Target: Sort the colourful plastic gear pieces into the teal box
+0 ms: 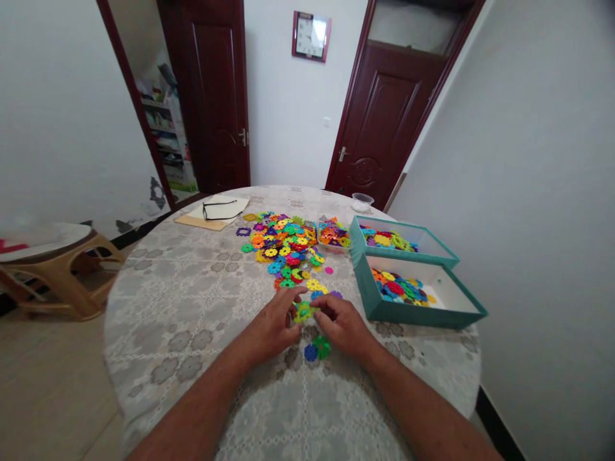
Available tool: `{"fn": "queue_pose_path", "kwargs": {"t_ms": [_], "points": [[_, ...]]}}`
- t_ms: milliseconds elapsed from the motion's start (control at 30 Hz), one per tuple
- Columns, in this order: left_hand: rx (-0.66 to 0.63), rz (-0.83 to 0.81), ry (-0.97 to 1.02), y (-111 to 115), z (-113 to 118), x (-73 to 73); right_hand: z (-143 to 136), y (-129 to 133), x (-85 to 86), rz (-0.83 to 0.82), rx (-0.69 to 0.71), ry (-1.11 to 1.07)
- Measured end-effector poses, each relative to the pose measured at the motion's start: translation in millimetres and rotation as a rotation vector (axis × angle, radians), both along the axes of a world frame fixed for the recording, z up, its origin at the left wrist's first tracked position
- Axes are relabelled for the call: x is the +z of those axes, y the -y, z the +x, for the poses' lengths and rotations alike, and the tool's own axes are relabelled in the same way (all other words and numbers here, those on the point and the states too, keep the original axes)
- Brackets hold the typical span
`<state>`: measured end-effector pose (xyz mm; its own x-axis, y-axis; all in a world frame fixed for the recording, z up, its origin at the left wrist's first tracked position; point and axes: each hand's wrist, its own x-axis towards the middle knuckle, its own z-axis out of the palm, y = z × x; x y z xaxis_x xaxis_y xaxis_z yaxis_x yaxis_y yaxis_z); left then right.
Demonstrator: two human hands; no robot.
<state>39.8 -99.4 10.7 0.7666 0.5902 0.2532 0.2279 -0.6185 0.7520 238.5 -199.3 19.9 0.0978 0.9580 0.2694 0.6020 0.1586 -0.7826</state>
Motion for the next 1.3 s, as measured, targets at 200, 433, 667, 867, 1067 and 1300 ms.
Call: {"fn": "queue_pose_path", "kwargs": {"t_ms": [200, 433, 667, 867, 1067, 1300], "points": [[0.173, 0.219, 0.072, -10.9, -4.3, 3.6, 8.8, -11.8, 15.2, -0.072, -0.077, -0.062], [0.474, 0.353, -0.16, -31.7, -15.4, -3.4, 38.3, -66.6, 57.0, 0.121, -0.441, 0.043], [0.409, 0.389, -0.391, -26.4, -18.5, 0.7, 24.1, -56.4, 21.7, 0.068, -0.328, 0.287], [0.367, 0.389, -0.48, -24.2, -19.0, 0.8, 33.5, -19.6, 9.5, -0.094, -0.244, 0.439], [0.32, 0.362, -0.47, -25.7, -16.9, -1.4, 37.8, -15.2, -1.1, -0.234, -0.237, 0.537], [0.296, 0.358, -0.497, -24.9, -15.5, 3.8, 40.2, -14.6, -8.7, -0.254, -0.254, 0.558]]}}
